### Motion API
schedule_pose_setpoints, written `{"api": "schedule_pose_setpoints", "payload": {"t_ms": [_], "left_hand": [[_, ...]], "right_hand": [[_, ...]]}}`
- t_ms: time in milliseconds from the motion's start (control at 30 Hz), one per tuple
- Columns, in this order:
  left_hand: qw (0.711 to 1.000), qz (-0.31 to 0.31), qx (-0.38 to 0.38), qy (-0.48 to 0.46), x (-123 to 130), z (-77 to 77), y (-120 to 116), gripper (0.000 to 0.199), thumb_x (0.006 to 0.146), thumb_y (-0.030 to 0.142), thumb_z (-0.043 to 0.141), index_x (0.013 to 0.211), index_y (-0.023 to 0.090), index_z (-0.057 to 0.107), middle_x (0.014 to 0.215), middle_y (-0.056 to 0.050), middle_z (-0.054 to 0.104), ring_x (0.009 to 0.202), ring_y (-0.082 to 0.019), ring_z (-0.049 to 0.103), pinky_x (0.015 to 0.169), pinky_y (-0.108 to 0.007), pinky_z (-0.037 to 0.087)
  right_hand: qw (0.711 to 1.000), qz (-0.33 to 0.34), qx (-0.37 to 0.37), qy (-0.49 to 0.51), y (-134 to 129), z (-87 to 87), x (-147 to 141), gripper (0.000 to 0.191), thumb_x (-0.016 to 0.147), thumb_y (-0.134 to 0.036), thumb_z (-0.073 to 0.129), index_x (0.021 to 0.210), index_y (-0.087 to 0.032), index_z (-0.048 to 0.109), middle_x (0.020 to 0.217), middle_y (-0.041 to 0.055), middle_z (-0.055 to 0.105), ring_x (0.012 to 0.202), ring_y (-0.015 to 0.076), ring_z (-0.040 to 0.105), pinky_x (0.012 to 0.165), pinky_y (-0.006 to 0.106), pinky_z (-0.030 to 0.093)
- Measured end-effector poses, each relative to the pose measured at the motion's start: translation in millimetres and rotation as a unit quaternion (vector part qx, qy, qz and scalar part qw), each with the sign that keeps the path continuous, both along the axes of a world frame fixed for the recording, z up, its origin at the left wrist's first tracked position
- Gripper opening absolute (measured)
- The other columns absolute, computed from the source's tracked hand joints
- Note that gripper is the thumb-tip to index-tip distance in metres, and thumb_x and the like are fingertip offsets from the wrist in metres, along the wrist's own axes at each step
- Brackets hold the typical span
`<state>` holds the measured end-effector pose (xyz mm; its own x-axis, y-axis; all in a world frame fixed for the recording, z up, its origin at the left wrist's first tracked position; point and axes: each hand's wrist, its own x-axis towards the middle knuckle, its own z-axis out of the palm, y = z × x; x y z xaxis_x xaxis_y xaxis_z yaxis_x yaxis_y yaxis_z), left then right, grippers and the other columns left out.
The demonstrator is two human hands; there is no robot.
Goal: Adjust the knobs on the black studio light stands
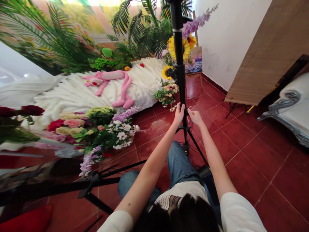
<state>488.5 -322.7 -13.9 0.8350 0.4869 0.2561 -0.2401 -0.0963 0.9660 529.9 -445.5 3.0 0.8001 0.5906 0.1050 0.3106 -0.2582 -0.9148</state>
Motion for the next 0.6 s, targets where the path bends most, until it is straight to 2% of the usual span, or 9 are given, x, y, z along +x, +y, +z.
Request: {"api": "schedule_pose_setpoints", "payload": {"t_ms": [233, 433, 533, 600], "left_hand": [[0.998, 0.032, 0.045, 0.001, 2, -1.0, 0, 0.049, 0.094, 0.061, 0.045, 0.124, 0.024, 0.055, 0.1, -0.003, 0.067, 0.088, -0.014, 0.065, 0.086, -0.027, 0.05], [0.998, 0.016, 0.06, 0.008, 3, -0.6, 1, 0.051, 0.095, 0.06, 0.044, 0.13, 0.024, 0.053, 0.103, -0.005, 0.068, 0.093, -0.016, 0.066, 0.091, -0.03, 0.052], [0.999, 0.002, 0.051, -0.017, 0, -7.6, 3, 0.052, 0.095, 0.057, 0.047, 0.135, 0.023, 0.05, 0.116, -0.008, 0.067, 0.106, -0.018, 0.065, 0.098, -0.034, 0.051], [0.999, -0.009, 0.04, -0.028, -8, -19.2, 5, 0.054, 0.093, 0.054, 0.052, 0.138, 0.023, 0.048, 0.129, -0.012, 0.063, 0.118, -0.021, 0.062, 0.103, -0.037, 0.05]], "right_hand": [[1.0, 0.0, 0.01, 0.029, 2, 2.6, -1, 0.077, 0.084, -0.085, 0.033, 0.052, -0.019, 0.056, 0.043, 0.0029, 0.057, 0.037, 0.0106, 0.047, 0.042, 0.024, 0.035], [0.995, 0.001, 0.042, 0.086, 4, 4.6, -3, 0.077, 0.086, -0.083, 0.036, 0.049, -0.018, 0.056, 0.041, 0.0041, 0.057, 0.031, 0.0089, 0.041, 0.037, 0.024, 0.032], [0.994, -0.004, 0.059, 0.095, 5, 4.6, -3, 0.077, 0.084, -0.084, 0.038, 0.048, -0.018, 0.055, 0.041, 0.0041, 0.056, 0.031, 0.0085, 0.041, 0.037, 0.024, 0.032], [0.993, -0.005, 0.067, 0.1, 5, 3.8, -3, 0.077, 0.084, -0.085, 0.039, 0.049, -0.018, 0.056, 0.041, 0.0039, 0.056, 0.031, 0.0079, 0.042, 0.037, 0.023, 0.032]]}}
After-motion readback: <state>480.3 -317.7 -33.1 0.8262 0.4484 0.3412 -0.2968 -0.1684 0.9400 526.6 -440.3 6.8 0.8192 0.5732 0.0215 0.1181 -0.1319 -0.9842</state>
